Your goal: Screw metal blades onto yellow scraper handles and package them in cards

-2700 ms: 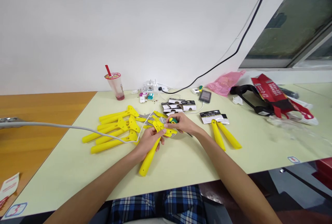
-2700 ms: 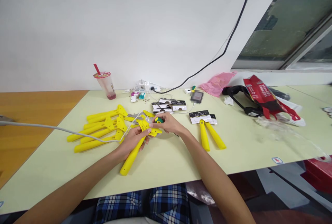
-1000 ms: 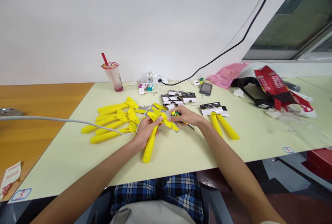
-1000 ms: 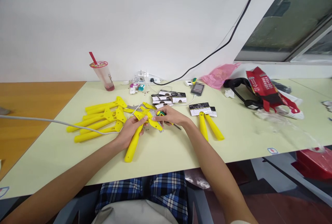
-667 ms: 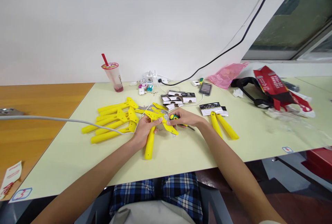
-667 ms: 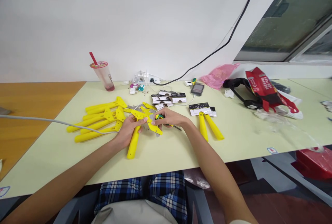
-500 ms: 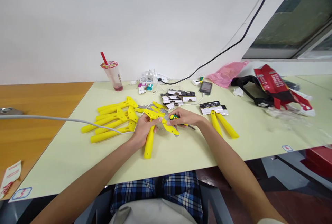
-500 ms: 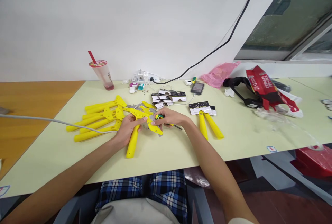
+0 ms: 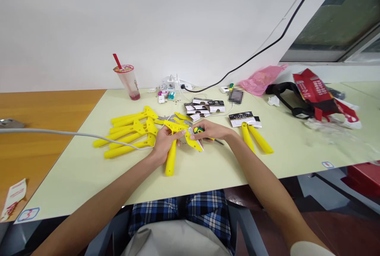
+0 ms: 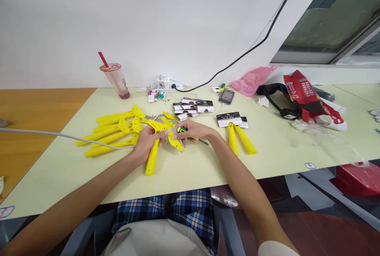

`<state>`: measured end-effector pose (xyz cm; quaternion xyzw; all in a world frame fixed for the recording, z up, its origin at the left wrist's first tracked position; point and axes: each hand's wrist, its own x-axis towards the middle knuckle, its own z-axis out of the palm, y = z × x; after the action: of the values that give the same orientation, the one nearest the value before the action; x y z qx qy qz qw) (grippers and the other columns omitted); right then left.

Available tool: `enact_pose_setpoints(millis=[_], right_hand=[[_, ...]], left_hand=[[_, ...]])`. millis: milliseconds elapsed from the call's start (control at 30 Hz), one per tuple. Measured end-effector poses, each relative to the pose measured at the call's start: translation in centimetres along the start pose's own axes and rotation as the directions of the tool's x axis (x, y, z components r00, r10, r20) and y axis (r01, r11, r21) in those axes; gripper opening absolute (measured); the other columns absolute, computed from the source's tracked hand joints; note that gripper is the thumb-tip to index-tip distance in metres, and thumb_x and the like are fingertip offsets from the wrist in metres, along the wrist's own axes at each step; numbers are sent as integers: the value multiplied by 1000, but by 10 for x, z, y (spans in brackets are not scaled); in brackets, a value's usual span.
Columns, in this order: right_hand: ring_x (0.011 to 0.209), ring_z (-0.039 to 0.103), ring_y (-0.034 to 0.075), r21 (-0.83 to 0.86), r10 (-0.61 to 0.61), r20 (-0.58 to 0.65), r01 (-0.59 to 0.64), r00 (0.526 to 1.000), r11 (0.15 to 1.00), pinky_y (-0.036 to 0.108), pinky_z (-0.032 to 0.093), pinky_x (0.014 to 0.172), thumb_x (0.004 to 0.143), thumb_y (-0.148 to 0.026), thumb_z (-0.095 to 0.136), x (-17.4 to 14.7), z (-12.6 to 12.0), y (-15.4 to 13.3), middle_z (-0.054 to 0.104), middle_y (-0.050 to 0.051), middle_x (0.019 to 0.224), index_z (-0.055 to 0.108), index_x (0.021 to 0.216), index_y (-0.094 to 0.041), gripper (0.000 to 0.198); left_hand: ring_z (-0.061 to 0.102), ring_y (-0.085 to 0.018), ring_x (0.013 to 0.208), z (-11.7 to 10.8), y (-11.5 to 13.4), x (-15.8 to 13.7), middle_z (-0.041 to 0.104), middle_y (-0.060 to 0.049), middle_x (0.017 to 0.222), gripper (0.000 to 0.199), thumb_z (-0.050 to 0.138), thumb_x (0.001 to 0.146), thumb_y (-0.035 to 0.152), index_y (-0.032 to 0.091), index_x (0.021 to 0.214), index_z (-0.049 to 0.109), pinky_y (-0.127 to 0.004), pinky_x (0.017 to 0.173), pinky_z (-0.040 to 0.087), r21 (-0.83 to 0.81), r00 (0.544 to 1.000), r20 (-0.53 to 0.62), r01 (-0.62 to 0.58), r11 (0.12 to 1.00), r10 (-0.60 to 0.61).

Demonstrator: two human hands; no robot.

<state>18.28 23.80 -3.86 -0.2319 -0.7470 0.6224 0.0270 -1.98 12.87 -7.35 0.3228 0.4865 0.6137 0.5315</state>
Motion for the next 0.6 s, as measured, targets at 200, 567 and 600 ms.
enact_pose_setpoints(millis=[200,567,600], right_hand=[[47,53,10,33,-15,18,15,1000,999,21,32,39,83,-58,85,1,1,3,71,-2,66,74,94,-18,42],[45,57,9,85,-6,20,4,1000,996,20,30,36,85,-53,87,5,3,6,75,-1,70,71,99,-17,42],[45,56,8,98,-1,14,0,1000,995,19,30,36,84,-52,88,5,3,6,75,-1,70,70,99,-17,42]], left_hand=[[57,-9,60,0,0,0,74,-3,94,55,104,54,34,16,91,68,-22,47,43,-1,1000,-19,-21,1000,21],[56,-9,59,1,1,0,74,-4,94,53,103,55,31,15,91,67,-23,47,41,-6,999,-45,-19,1000,19],[56,-9,60,1,1,1,74,-4,95,54,103,54,31,15,92,68,-23,47,41,-14,999,-47,-19,1000,18]])
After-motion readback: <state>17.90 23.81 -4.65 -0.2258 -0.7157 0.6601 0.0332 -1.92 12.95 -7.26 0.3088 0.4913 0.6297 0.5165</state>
